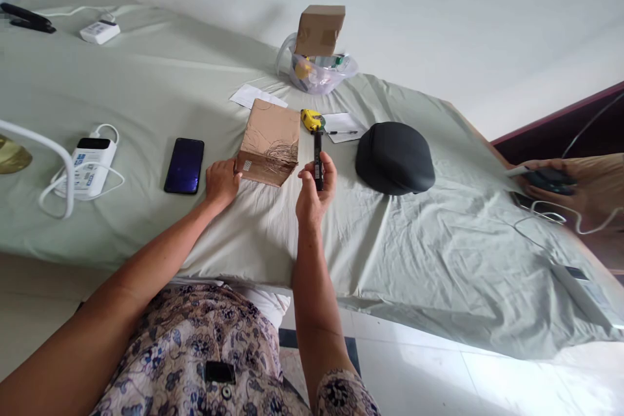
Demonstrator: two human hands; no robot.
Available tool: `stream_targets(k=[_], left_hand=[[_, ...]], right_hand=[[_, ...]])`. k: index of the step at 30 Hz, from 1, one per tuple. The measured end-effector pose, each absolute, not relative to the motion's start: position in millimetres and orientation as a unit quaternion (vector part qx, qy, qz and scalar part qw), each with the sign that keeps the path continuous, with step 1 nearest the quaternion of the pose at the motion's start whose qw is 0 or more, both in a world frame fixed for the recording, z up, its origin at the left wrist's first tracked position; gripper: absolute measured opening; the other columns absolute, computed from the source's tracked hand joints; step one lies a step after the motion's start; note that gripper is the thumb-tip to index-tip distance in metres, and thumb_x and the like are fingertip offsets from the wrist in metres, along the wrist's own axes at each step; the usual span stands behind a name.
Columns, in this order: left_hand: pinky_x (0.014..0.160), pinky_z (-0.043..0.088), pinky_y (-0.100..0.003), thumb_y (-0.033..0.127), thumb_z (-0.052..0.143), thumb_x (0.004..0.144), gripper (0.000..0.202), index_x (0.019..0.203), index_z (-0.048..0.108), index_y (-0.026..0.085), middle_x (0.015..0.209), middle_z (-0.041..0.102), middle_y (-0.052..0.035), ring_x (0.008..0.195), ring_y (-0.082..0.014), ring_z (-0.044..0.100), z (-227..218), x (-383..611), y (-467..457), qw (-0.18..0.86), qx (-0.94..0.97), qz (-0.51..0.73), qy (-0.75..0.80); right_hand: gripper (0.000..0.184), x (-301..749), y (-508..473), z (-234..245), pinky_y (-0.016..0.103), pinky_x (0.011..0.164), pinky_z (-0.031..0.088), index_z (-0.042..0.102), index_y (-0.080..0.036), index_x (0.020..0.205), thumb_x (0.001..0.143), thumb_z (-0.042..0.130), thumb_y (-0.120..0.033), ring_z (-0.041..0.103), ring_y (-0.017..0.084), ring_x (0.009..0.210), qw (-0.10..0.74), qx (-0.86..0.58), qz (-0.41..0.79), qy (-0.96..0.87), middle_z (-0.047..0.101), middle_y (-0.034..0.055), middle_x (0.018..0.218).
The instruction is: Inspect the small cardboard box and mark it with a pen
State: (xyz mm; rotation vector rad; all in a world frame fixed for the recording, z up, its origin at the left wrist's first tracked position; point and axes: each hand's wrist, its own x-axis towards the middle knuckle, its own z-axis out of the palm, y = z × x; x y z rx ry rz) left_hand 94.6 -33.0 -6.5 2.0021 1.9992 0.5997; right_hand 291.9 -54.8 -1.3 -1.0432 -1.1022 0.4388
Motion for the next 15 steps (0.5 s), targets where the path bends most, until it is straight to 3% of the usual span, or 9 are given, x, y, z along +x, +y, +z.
stream_targets(k=[6, 11, 15], left_hand=[[0.109, 0.043, -0.047, 0.024, 0.054, 0.097, 0.025, 0.118, 0.064, 0.016, 0.124, 0.072, -0.0184, 0.126, -0.0356, 0.061, -4.0, 96.6, -32.6, 0.117, 0.683, 0.194, 0.694], [0.109, 0.043, -0.047, 0.025, 0.053, 0.096, 0.025, 0.117, 0.064, 0.015, 0.123, 0.072, -0.0194, 0.125, -0.0352, 0.062, -4.7, 96.9, -32.1, 0.104, 0.681, 0.185, 0.701], [0.107, 0.044, -0.047, 0.025, 0.052, 0.096, 0.026, 0.117, 0.064, 0.015, 0.122, 0.072, -0.0189, 0.125, -0.0354, 0.062, -4.1, 96.4, -31.5, 0.105, 0.686, 0.184, 0.696]], right_hand=[[0.021, 275.0, -73.4, -2.4, 0.029, 0.064, 0.053, 0.065, -0.025, 0.101, 0.097, 0.06, -0.045, 0.062, 0.012, 0.063, 0.694, -0.413, 0.177, -0.562, 0.067, 0.0003, 0.083], [0.022, 261.9, -74.7, 5.0, 0.033, 0.078, 0.057, 0.066, -0.024, 0.101, 0.1, 0.053, -0.041, 0.072, 0.017, 0.081, 0.561, -0.403, 0.13, -0.712, 0.076, 0.0044, 0.091], [0.023, 257.7, -69.2, 7.7, 0.032, 0.079, 0.055, 0.07, -0.022, 0.102, 0.099, 0.055, -0.038, 0.072, 0.017, 0.081, 0.512, -0.407, 0.121, -0.747, 0.079, 0.0054, 0.091]])
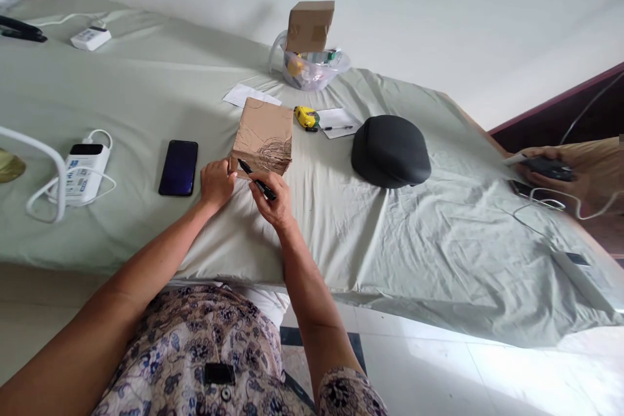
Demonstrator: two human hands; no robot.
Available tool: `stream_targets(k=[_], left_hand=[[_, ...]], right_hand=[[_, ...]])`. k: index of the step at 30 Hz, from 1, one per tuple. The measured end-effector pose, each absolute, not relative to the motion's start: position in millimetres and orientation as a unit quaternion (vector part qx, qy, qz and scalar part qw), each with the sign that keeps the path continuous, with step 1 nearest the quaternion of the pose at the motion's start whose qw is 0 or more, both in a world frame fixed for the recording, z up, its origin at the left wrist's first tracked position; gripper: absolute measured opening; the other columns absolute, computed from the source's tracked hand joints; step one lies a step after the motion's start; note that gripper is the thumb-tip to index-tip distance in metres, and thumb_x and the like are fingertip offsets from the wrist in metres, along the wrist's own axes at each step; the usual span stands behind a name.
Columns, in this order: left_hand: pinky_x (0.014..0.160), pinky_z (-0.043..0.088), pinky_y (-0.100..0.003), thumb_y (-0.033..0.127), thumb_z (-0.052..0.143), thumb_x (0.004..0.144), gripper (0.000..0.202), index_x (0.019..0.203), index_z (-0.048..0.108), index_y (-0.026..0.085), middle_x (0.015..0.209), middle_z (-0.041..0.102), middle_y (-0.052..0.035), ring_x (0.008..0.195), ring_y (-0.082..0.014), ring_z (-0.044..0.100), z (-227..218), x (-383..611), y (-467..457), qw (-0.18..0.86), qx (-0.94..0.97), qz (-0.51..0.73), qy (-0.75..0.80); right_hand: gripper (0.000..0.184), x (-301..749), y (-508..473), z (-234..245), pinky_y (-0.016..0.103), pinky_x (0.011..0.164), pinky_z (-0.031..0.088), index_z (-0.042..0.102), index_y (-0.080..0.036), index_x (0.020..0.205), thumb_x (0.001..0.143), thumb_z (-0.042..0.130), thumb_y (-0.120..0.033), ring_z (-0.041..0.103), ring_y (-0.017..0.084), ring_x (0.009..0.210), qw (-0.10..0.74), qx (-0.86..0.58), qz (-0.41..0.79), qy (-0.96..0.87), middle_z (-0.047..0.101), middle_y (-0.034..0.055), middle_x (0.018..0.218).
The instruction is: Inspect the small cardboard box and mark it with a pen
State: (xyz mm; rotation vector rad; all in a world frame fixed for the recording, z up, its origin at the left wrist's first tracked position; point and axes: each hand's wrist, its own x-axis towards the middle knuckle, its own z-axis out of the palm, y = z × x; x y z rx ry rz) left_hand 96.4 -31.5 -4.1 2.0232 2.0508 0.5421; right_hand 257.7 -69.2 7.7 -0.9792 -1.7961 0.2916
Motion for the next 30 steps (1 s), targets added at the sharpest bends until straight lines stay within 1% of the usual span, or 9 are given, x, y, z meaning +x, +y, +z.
stream_targets(k=[3, 6, 8, 11, 14, 17, 21, 25, 30], left_hand=[[0.108, 0.043, -0.046, 0.024, 0.054, 0.096, 0.026, 0.119, 0.064, 0.016, 0.123, 0.072, -0.0174, 0.126, -0.0346, 0.061, -4.1, 95.3, -30.8, 0.109, 0.687, 0.188, 0.693], [0.108, 0.043, -0.046, 0.023, 0.055, 0.096, 0.029, 0.123, 0.063, 0.017, 0.124, 0.072, -0.0171, 0.128, -0.0344, 0.061, -5.8, 93.6, -30.1, 0.115, 0.687, 0.198, 0.689], [0.108, 0.043, -0.047, 0.023, 0.056, 0.096, 0.031, 0.125, 0.063, 0.017, 0.125, 0.072, -0.0169, 0.127, -0.0346, 0.061, -7.5, 92.5, -30.0, 0.119, 0.689, 0.204, 0.685], [0.109, 0.043, -0.047, 0.022, 0.056, 0.096, 0.032, 0.126, 0.063, 0.018, 0.125, 0.072, -0.0159, 0.128, -0.0344, 0.061, -9.6, 91.6, -30.2, 0.122, 0.692, 0.207, 0.681], [0.109, 0.044, -0.047, 0.021, 0.056, 0.095, 0.03, 0.124, 0.064, 0.017, 0.125, 0.072, -0.0168, 0.129, -0.0348, 0.061, -10.4, 91.5, -30.1, 0.124, 0.693, 0.207, 0.68], [0.109, 0.044, -0.048, 0.022, 0.057, 0.095, 0.029, 0.123, 0.064, 0.017, 0.125, 0.072, -0.0174, 0.128, -0.0352, 0.061, -10.0, 91.8, -29.7, 0.123, 0.691, 0.209, 0.681], [0.111, 0.044, -0.048, 0.022, 0.057, 0.094, 0.029, 0.122, 0.065, 0.019, 0.127, 0.072, -0.0162, 0.129, -0.0345, 0.061, -9.2, 92.3, -29.4, 0.125, 0.686, 0.213, 0.685], [0.112, 0.044, -0.049, 0.022, 0.057, 0.093, 0.033, 0.125, 0.065, 0.016, 0.129, 0.071, -0.0178, 0.129, -0.0359, 0.061, -10.0, 92.4, -29.2, 0.126, 0.681, 0.221, 0.686], [0.115, 0.044, -0.05, 0.006, 0.05, 0.086, 0.052, 0.136, 0.06, 0.016, 0.137, 0.069, -0.0165, 0.134, -0.035, 0.059, -10.4, 88.7, -29.5, 0.162, 0.664, 0.267, 0.679]], right_hand=[[0.023, 262.2, -65.9, 6.0, 0.032, 0.08, 0.055, 0.07, -0.022, 0.099, 0.098, 0.055, -0.038, 0.073, 0.017, 0.084, 0.503, -0.429, 0.114, -0.741, 0.079, 0.0057, 0.091], [0.024, 274.8, -64.3, 3.2, 0.033, 0.076, 0.053, 0.068, -0.021, 0.092, 0.098, 0.055, -0.04, 0.066, 0.015, 0.069, 0.513, -0.473, 0.096, -0.71, 0.076, 0.0036, 0.082], [0.026, 285.8, -63.4, 1.4, 0.032, 0.07, 0.05, 0.067, -0.022, 0.087, 0.097, 0.053, -0.042, 0.056, 0.014, 0.058, 0.542, -0.53, 0.062, -0.65, 0.069, 0.0001, 0.071], [0.031, 299.0, -61.9, -1.0, 0.031, 0.064, 0.046, 0.065, -0.023, 0.08, 0.095, 0.053, -0.047, 0.05, 0.014, 0.056, 0.601, -0.601, -0.021, -0.527, 0.061, -0.0011, 0.063], [0.034, 301.0, -61.1, -2.7, 0.033, 0.066, 0.047, 0.065, -0.022, 0.081, 0.096, 0.053, -0.049, 0.054, 0.015, 0.061, 0.633, -0.591, -0.062, -0.496, 0.064, 0.0014, 0.069], [0.028, 291.0, -61.8, -4.0, 0.035, 0.074, 0.051, 0.068, -0.023, 0.09, 0.098, 0.053, -0.045, 0.062, 0.017, 0.071, 0.633, -0.526, -0.069, -0.563, 0.069, 0.003, 0.079], [0.018, 272.0, -62.9, -5.6, 0.034, 0.075, 0.052, 0.069, -0.024, 0.099, 0.099, 0.055, -0.036, 0.067, 0.017, 0.077, 0.602, -0.438, -0.054, -0.665, 0.073, 0.0031, 0.085], [0.026, 266.9, -64.9, -7.1, 0.035, 0.076, 0.054, 0.07, -0.025, 0.096, 0.099, 0.053, -0.044, 0.069, 0.017, 0.077, 0.557, -0.442, 0.009, -0.703, 0.074, 0.0037, 0.086], [0.028, 285.4, -65.1, -7.6, 0.033, 0.071, 0.053, 0.066, -0.022, 0.094, 0.097, 0.055, -0.047, 0.066, 0.017, 0.074, 0.684, -0.472, 0.037, -0.555, 0.068, 0.0029, 0.081]])
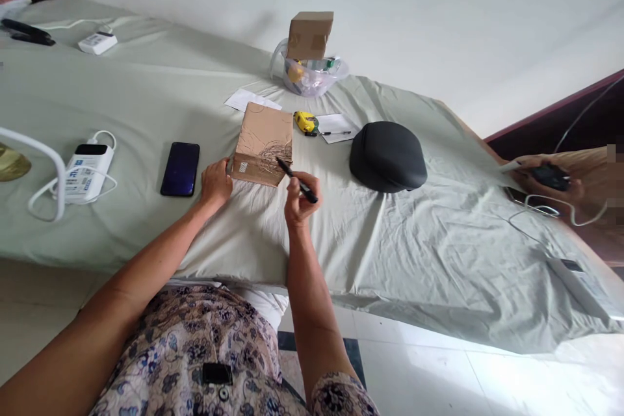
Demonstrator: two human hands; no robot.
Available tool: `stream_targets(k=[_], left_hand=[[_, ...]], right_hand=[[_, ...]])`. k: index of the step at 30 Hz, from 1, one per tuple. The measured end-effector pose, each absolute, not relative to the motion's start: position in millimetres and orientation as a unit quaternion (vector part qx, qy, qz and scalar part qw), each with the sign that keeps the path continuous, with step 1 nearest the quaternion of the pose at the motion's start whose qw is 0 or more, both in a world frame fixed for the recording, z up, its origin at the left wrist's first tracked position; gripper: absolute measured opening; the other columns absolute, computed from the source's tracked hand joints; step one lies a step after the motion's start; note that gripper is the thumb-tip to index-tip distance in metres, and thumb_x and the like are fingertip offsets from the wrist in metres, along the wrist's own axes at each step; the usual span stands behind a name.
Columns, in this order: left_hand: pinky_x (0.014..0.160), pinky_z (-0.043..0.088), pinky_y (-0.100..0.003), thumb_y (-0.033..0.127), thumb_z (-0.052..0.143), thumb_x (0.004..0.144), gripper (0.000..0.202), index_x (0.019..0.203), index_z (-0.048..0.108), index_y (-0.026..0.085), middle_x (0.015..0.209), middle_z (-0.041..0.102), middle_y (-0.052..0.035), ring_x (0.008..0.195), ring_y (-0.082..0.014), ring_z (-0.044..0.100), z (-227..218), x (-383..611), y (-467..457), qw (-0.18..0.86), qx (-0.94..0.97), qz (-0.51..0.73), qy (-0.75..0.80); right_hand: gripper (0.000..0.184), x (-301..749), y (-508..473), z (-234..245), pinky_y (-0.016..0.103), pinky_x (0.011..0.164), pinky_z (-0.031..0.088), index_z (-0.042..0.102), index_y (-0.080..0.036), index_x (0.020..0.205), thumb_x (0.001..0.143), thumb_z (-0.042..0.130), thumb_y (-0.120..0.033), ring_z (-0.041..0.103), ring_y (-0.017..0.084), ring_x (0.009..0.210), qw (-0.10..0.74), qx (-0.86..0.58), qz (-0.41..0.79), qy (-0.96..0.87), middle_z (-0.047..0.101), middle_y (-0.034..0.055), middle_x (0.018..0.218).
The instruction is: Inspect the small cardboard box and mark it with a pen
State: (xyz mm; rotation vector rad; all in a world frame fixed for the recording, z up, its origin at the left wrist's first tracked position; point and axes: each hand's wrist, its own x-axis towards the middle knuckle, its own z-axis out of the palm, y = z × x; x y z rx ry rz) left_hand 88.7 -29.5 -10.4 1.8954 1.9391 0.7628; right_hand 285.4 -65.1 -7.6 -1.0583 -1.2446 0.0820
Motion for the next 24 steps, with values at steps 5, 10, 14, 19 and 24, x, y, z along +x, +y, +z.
stream_targets(k=[5, 10, 14, 19, 24], left_hand=[[0.115, 0.045, -0.047, 0.008, 0.05, 0.087, 0.052, 0.137, 0.061, 0.016, 0.14, 0.067, -0.0161, 0.135, -0.0325, 0.06, 9.0, 67.5, -25.5, 0.129, 0.657, 0.342, 0.659], [0.114, 0.04, -0.059, 0.026, 0.051, 0.094, 0.045, 0.136, 0.061, 0.013, 0.139, 0.064, -0.0233, 0.136, -0.0414, 0.054, 33.5, 18.4, -26.4, 0.033, 0.587, 0.353, 0.728], [0.098, 0.043, -0.068, 0.038, 0.056, 0.093, 0.033, 0.102, 0.069, 0.009, 0.126, 0.063, -0.035, 0.138, -0.0555, 0.044, 26.0, -23.2, -35.9, 0.013, 0.493, 0.344, 0.799], [0.103, 0.036, -0.074, 0.033, 0.048, 0.096, 0.033, 0.083, 0.069, 0.012, 0.116, 0.068, -0.032, 0.127, -0.0522, 0.054, 11.6, -33.1, -35.3, 0.014, 0.525, 0.263, 0.809], [0.108, 0.04, -0.067, 0.021, 0.049, 0.096, 0.025, 0.095, 0.072, 0.012, 0.126, 0.069, -0.0266, 0.131, -0.046, 0.057, 18.1, -20.6, -30.4, 0.068, 0.531, 0.223, 0.814]], right_hand=[[0.033, 307.5, -51.5, -6.7, 0.034, 0.084, 0.052, 0.063, -0.021, 0.103, 0.095, 0.05, -0.05, 0.065, 0.018, 0.09, 0.707, -0.548, 0.04, -0.445, 0.067, 0.0061, 0.098], [0.037, 321.8, -38.4, -14.0, 0.04, 0.099, 0.049, 0.068, -0.017, 0.114, 0.092, 0.051, -0.042, 0.061, 0.023, 0.104, 0.523, -0.702, 0.119, -0.468, 0.068, 0.0112, 0.108], [0.038, 320.9, -37.4, -19.3, 0.046, 0.109, 0.041, 0.071, -0.02, 0.124, 0.092, 0.057, -0.033, 0.06, 0.027, 0.115, 0.351, -0.804, 0.132, -0.461, 0.067, 0.0136, 0.118], [0.04, 319.3, -41.6, -20.4, 0.049, 0.11, 0.037, 0.072, -0.024, 0.13, 0.094, 0.055, -0.029, 0.056, 0.03, 0.123, 0.264, -0.831, 0.121, -0.474, 0.064, 0.0152, 0.129], [0.039, 321.8, -42.4, -22.9, 0.051, 0.11, 0.037, 0.073, -0.023, 0.127, 0.092, 0.056, -0.028, 0.054, 0.032, 0.125, 0.248, -0.838, 0.12, -0.472, 0.062, 0.0155, 0.133]])
